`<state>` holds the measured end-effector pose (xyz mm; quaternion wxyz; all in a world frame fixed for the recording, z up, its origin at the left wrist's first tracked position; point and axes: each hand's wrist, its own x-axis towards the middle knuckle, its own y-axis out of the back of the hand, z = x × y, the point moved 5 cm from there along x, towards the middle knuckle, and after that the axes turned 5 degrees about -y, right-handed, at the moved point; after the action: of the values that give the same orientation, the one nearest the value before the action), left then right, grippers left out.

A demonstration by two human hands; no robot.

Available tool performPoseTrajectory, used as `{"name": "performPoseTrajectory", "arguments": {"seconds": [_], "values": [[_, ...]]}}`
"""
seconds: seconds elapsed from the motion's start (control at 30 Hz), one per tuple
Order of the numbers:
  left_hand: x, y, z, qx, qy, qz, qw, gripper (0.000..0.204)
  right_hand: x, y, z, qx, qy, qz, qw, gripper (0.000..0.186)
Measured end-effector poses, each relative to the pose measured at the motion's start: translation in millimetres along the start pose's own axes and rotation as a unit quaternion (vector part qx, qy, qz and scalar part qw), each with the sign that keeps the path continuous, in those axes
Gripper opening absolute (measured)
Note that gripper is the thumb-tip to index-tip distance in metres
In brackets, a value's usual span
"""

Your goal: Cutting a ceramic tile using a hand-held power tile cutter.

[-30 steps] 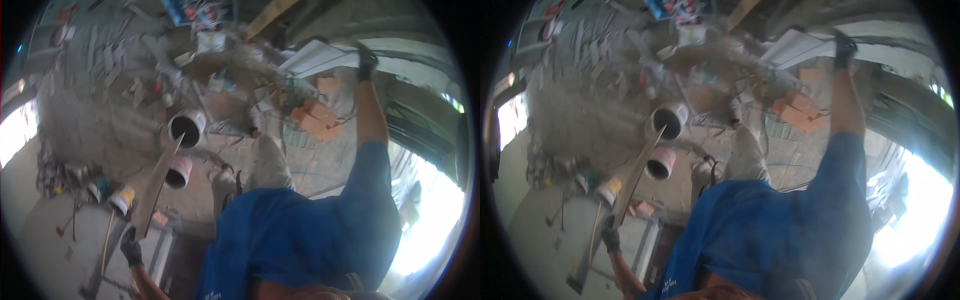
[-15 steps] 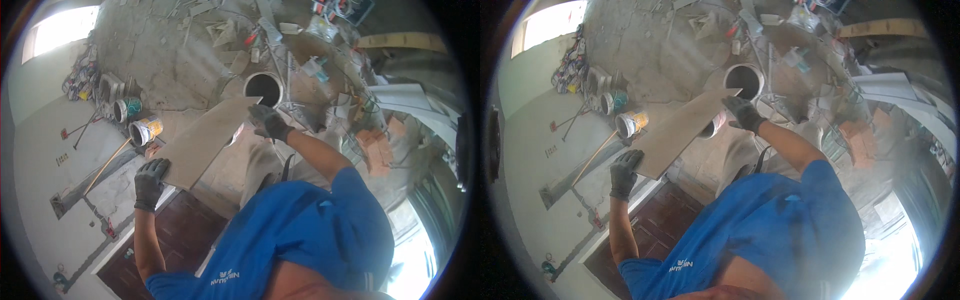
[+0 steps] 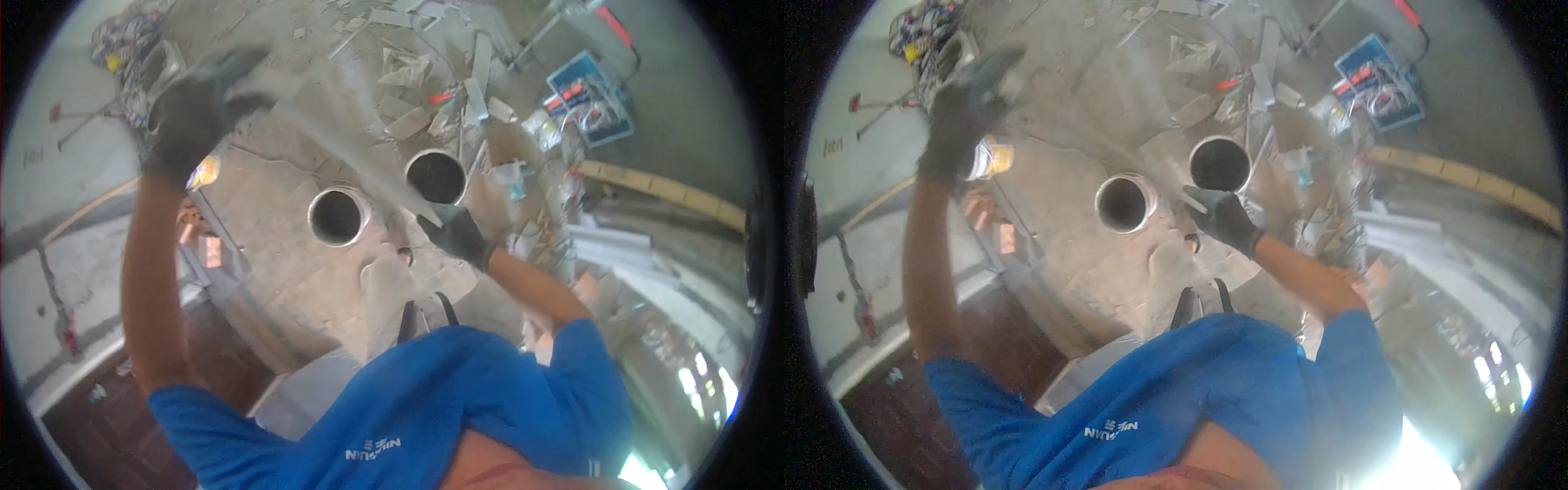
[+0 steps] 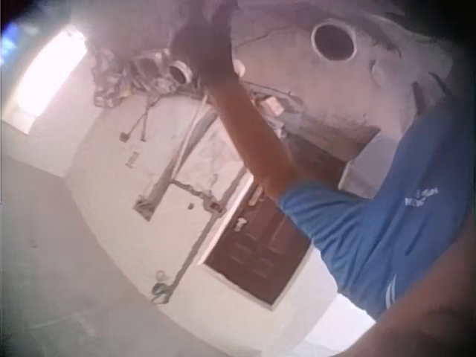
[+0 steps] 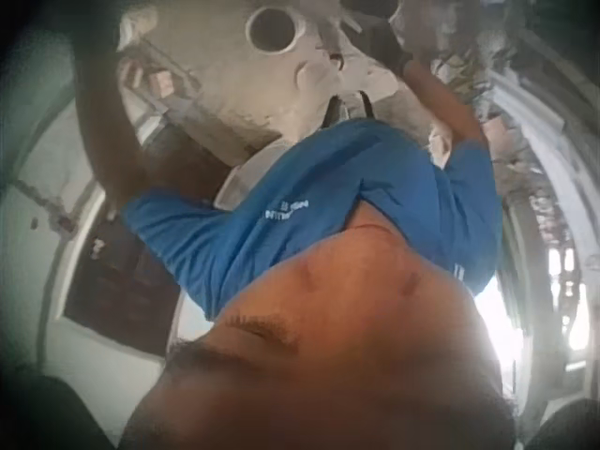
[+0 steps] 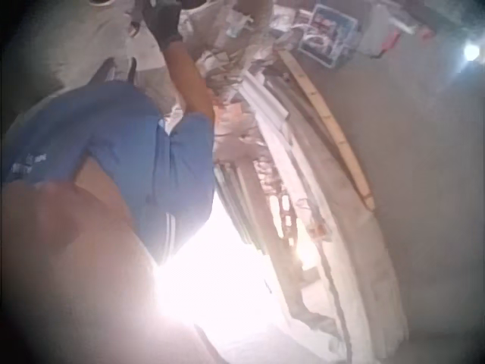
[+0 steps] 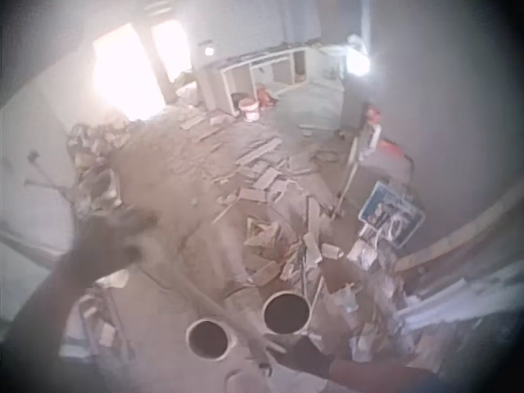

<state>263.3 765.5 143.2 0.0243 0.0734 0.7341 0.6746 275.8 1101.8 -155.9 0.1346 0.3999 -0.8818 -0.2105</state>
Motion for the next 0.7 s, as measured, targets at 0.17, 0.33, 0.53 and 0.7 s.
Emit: {"name": "performPoseTrajectory", "arguments": {"seconds": [0.17, 0.33, 0.53, 0.7], "values": [[-51, -251, 40, -0.254, 0.324, 0.13, 0.902, 0.046, -19, 19, 91, -0.114, -0.225, -0.07, 0.965, 0.03], [-149, -485, 299, -0.568, 0.485, 0.078, 0.661, 0.032, -30, -2, 220, -0.078, -0.126, 0.006, 0.989, 0.034], [-176, -597, 493, -0.628, 0.597, -0.015, 0.499, 0.057, -25, -61, 384, -0.134, -0.3, -0.088, 0.94, 0.045], [-204, -640, 534, -0.674, 0.605, -0.093, 0.413, 0.062, -4, -80, 413, -0.115, -0.354, -0.136, 0.918, 0.04]]}}
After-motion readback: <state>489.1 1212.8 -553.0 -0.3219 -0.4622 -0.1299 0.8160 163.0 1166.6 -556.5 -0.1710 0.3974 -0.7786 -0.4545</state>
